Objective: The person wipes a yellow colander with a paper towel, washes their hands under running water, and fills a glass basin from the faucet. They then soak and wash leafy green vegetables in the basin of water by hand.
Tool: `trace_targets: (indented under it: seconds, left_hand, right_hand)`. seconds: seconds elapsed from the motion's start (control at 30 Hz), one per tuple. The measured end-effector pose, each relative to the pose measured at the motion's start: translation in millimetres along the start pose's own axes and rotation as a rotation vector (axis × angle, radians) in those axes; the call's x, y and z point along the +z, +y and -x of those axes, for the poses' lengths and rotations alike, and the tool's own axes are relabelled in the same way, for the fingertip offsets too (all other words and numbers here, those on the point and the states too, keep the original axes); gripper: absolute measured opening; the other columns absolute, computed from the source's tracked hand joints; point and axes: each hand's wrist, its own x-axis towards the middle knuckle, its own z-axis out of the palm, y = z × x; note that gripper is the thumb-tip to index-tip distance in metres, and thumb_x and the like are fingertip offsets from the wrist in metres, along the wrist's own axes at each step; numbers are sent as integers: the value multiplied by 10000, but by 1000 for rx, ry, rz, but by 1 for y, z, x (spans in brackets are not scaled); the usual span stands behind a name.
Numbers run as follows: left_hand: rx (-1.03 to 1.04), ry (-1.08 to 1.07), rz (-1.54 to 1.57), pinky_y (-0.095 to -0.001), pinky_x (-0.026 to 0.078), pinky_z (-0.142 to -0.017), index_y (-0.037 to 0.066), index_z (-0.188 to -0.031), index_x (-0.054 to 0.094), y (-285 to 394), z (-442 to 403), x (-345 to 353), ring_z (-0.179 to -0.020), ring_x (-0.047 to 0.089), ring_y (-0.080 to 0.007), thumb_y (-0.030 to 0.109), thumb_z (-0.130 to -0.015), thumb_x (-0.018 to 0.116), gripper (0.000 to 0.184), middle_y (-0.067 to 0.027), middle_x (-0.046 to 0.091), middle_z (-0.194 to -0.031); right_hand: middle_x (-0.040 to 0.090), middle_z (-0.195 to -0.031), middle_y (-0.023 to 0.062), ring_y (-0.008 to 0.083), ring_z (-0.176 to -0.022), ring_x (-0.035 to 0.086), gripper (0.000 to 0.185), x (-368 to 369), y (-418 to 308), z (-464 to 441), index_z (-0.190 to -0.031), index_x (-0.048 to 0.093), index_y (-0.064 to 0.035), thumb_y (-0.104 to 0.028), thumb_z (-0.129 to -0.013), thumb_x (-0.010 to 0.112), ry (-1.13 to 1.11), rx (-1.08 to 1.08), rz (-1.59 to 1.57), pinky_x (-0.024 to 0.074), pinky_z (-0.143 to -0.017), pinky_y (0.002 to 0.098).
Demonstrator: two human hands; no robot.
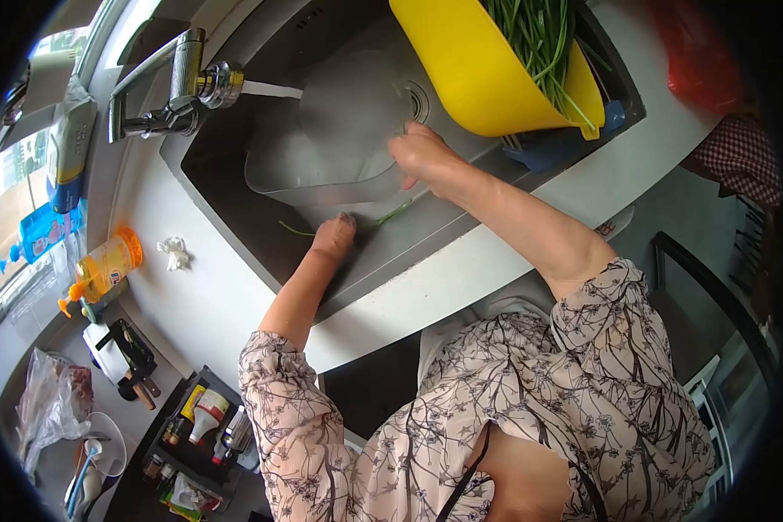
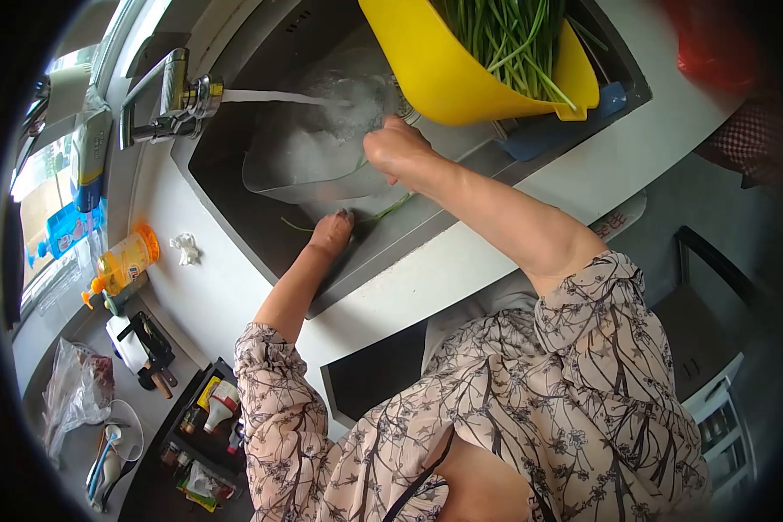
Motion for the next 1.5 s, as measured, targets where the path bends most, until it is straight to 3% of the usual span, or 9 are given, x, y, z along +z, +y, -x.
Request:
trace_targets:
  seconds: [0.17,0.33,0.47,0.63,0.73,0.83,0.93,1.1,1.5]
  left_hand:
    - [-255,303,232,-455,522,-776,-29,-1053,552,21,-7,-27,-947,622,-387,77,-873,457,230,-237,585,-1075]
    - [-41,757,-146,-451,513,-793,-29,-1105,554,10,-58,8,-973,609,-384,108,-904,406,285,-259,589,-1117]
    - [-183,369,199,-465,520,-769,-36,-1045,540,36,-39,-23,-909,631,-411,100,-910,383,249,-257,645,-968]
    - [-96,6,245,-520,509,-730,-33,-990,498,44,13,-51,-810,647,-434,117,-902,418,191,-268,655,-826]
    - [-16,43,266,-531,499,-709,-34,-969,483,28,35,-78,-775,622,-460,140,-911,434,190,-278,641,-798]
    - [80,96,333,-543,470,-667,-24,-946,467,30,61,-112,-742,598,-471,128,-912,466,156,-272,624,-766]
    - [98,126,414,-531,450,-631,-10,-938,460,46,76,-154,-719,594,-463,102,-916,486,117,-258,614,-740]
    - [254,116,495,-477,438,-589,3,-951,461,150,65,-215,-681,588,-444,99,-926,510,111,-243,596,-707]
    - [283,458,911,-459,440,-628,8,-970,457,193,-72,-174,-711,580,-426,130,-951,463,124,-221,587,-750]
  right_hand:
    - [212,-1504,269,368,-1206,456,765,-13,-4,-5,-1421,186,136,-132,-766,475,21,35,-35,537,-741,396]
    - [279,-1487,236,325,-1248,433,758,-15,10,-15,-1435,193,106,-120,-770,479,4,25,-37,527,-738,397]
    - [577,-1138,195,272,-886,595,658,-3,29,-40,-1402,356,18,-115,-763,438,160,-8,-56,503,-627,360]
    - [611,-1185,194,271,-1113,589,544,-1,36,-72,-1304,476,18,-172,-794,485,149,149,-6,485,-854,353]
    - [338,-1426,279,379,-1290,406,804,20,1,-24,-1395,244,108,-292,-769,550,363,261,139,315,-1050,501]
    - [239,-1488,232,360,-1381,267,776,30,24,48,-1452,149,31,-297,-851,514,426,-295,188,239,-1090,505]
    - [472,-1298,138,277,-1100,572,568,16,66,99,-1352,375,-91,-80,-818,568,535,-669,67,485,-869,348]
    - [595,-1095,68,135,-844,582,339,-50,160,168,-1174,548,-56,20,-844,541,779,-656,-36,483,-667,260]
    - [637,-1029,72,131,-879,582,254,-8,256,128,-1107,597,-43,5,-871,514,911,-92,-343,485,-795,275]
